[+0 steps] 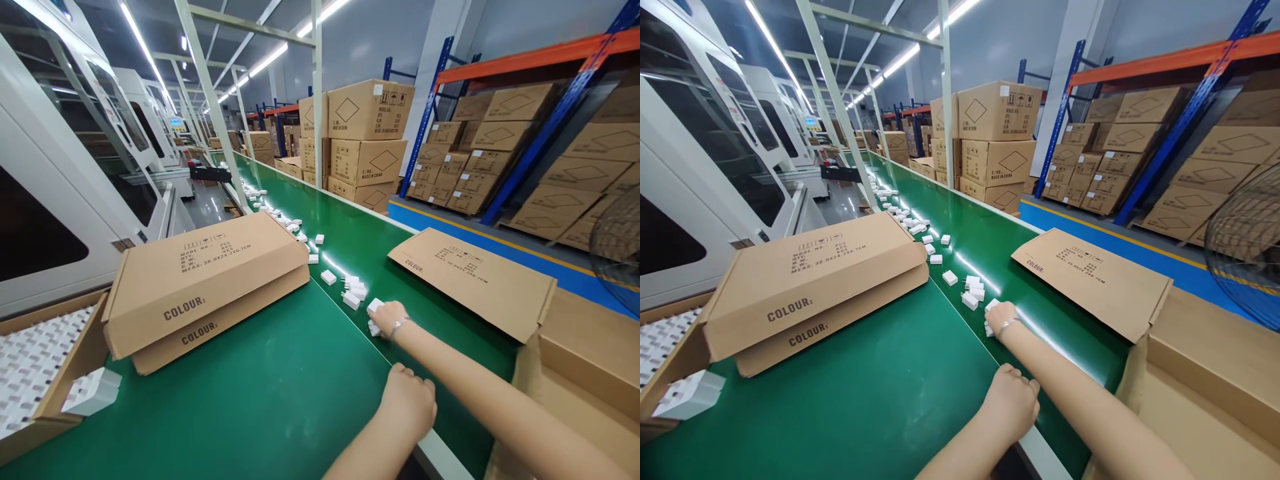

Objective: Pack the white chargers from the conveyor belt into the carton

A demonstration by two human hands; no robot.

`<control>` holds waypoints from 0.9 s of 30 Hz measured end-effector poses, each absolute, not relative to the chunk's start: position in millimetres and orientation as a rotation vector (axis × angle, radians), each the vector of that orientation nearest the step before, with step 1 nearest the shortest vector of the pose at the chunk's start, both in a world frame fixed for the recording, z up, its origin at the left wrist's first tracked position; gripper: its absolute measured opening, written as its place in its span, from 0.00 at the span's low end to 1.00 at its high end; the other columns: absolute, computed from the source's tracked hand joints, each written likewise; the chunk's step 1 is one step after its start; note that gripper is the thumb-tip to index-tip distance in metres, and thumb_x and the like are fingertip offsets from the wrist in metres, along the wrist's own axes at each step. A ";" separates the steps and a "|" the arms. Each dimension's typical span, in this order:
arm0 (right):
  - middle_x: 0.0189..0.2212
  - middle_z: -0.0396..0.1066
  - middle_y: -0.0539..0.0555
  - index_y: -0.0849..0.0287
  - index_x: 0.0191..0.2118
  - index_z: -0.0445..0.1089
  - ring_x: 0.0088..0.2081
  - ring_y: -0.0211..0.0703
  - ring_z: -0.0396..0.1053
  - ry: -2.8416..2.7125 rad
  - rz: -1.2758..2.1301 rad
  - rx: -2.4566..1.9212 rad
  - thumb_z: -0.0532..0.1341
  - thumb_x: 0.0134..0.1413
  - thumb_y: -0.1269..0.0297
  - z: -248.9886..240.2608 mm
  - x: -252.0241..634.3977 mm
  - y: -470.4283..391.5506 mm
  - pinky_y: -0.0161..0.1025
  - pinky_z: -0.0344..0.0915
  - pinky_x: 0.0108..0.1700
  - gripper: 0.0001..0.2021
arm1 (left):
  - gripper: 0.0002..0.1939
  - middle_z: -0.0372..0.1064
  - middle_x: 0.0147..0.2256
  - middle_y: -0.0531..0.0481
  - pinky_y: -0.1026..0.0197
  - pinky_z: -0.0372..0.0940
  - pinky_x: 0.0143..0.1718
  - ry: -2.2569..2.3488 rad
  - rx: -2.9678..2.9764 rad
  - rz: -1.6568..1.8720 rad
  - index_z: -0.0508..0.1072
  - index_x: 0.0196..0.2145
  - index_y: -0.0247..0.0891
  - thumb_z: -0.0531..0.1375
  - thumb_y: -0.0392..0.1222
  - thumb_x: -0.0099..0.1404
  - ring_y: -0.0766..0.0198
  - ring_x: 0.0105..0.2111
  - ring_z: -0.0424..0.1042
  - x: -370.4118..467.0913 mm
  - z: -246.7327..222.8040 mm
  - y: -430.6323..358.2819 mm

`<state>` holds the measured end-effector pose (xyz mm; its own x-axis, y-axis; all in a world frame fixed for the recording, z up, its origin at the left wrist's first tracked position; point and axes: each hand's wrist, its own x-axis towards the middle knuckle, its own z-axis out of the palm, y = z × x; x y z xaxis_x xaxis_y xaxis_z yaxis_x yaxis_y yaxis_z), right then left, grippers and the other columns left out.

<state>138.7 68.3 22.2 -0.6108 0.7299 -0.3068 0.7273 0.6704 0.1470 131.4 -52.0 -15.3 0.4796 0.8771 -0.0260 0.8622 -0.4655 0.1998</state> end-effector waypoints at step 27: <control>0.24 0.68 0.55 0.57 0.29 0.65 0.30 0.51 0.67 2.825 -0.679 1.715 0.54 0.48 0.48 -4.3 220.7 25.3 0.40 0.57 0.31 0.16 | 0.08 0.71 0.23 0.45 0.57 0.59 0.36 1.565 2.623 0.292 0.71 0.25 0.33 0.53 0.36 0.56 0.59 0.27 0.70 127.9 -15.3 -56.5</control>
<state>220.7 25.3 -4.3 -0.4634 0.8861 -0.0093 0.7935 0.4103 -0.4494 127.9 -56.5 -15.3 0.4624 0.8778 0.1250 0.8639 -0.4778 0.1595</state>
